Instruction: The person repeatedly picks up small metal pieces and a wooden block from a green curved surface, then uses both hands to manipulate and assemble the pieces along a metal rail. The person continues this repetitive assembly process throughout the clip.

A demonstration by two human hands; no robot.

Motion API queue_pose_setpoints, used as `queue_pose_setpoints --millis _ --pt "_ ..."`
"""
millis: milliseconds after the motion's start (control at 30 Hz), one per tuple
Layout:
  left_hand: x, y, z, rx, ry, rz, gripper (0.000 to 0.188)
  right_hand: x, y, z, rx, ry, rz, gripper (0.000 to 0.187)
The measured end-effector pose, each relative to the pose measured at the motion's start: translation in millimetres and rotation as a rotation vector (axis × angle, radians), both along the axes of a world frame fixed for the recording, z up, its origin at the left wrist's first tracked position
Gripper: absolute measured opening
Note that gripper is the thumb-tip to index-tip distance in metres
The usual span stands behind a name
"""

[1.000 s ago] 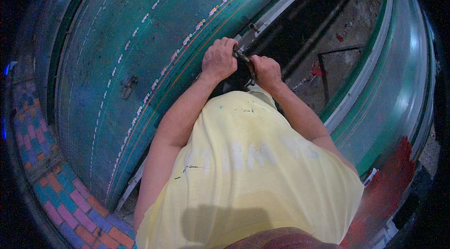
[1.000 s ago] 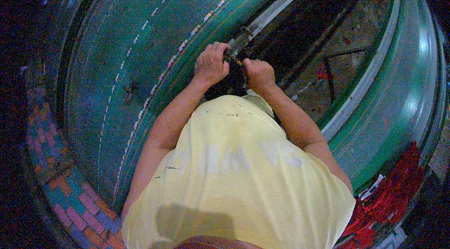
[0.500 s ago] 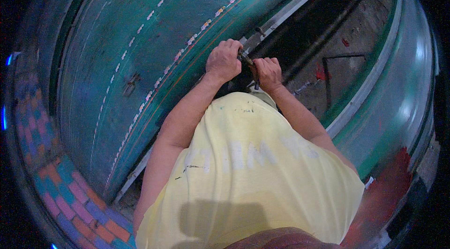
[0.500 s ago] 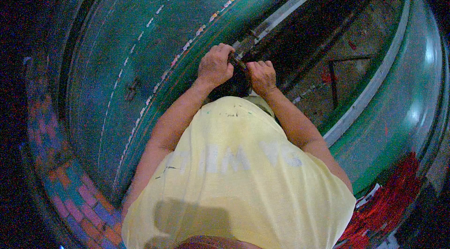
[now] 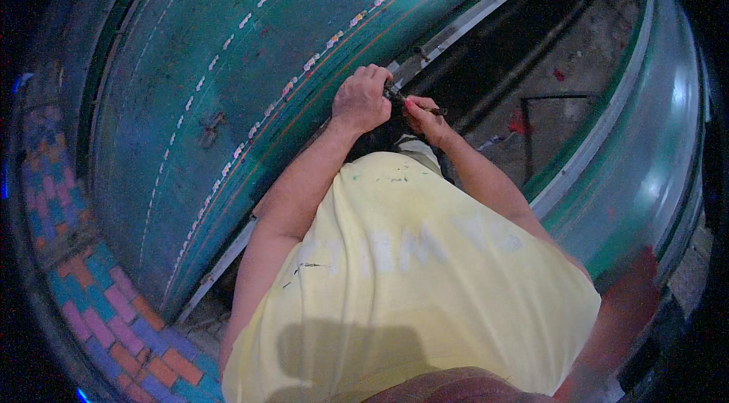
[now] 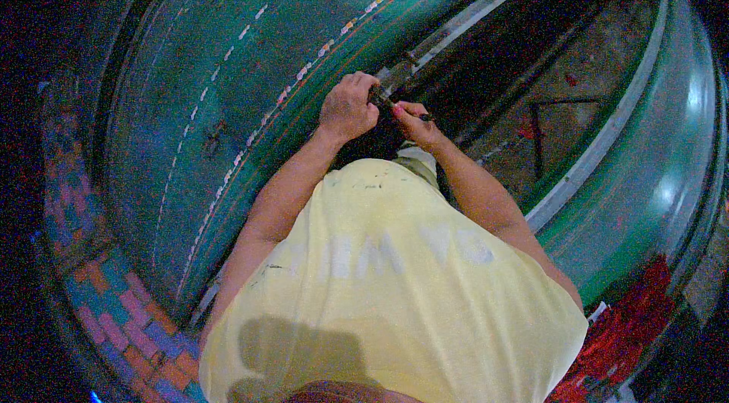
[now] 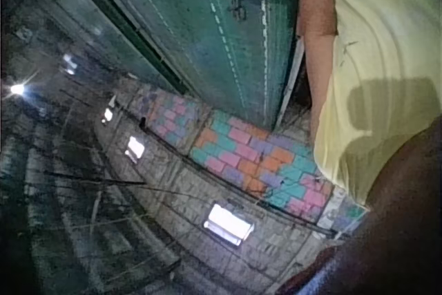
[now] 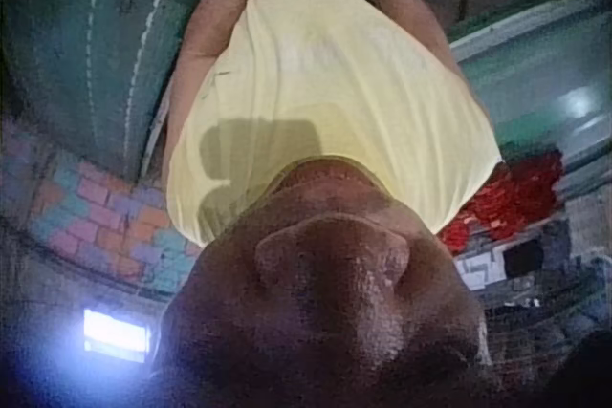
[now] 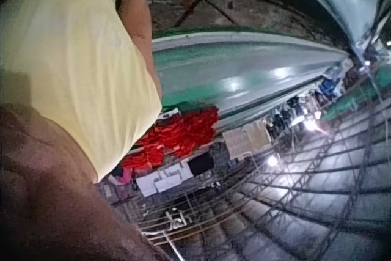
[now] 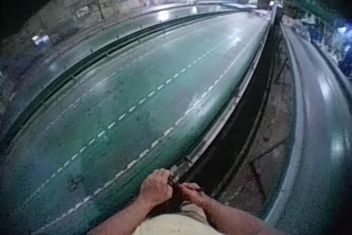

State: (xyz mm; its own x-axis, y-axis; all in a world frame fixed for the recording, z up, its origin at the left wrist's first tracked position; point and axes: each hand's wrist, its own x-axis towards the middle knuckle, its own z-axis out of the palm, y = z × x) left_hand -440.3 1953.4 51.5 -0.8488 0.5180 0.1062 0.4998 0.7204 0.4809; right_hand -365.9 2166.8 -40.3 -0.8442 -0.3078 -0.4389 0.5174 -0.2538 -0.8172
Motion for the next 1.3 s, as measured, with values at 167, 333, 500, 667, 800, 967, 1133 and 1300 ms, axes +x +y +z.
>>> queue_pose_setpoints --millis 167,333,500,667,800,967,1133,1300 --pt "0.2 0.8 -0.5 -0.016 -0.036 0.011 0.043 -3.8 7.7 -5.9 -0.101 -0.160 -0.011 0.038" --pt "-2.1 0.3 2.9 -0.041 -0.048 0.006 0.045 -7.2 11.9 -7.3 -0.055 -0.155 0.053 0.039" --pt "1.9 -6.8 -0.1 -0.048 -0.053 -0.001 0.053 20.9 12.2 -24.7 0.396 0.435 0.037 0.027" --pt "13.0 -17.2 -2.0 0.010 -0.153 0.250 0.059 63.4 44.9 -28.6 0.580 0.302 -0.139 0.023" --pt "15.6 -20.1 7.1 -0.054 -0.224 0.285 0.059 44.2 64.0 -17.6 0.696 0.368 -0.268 0.014" --pt "15.6 -20.2 4.5 -0.024 -0.223 0.287 0.055 -10.5 35.6 22.9 0.641 0.559 -0.411 0.012" --pt "12.8 -17.9 8.6 0.000 -0.240 0.273 0.053 -30.9 -5.0 25.7 0.565 0.564 0.130 0.014" --pt "13.4 -19.9 6.9 -0.001 -0.262 0.268 0.055 -28.0 -9.1 30.8 0.616 0.720 -0.097 0.018"
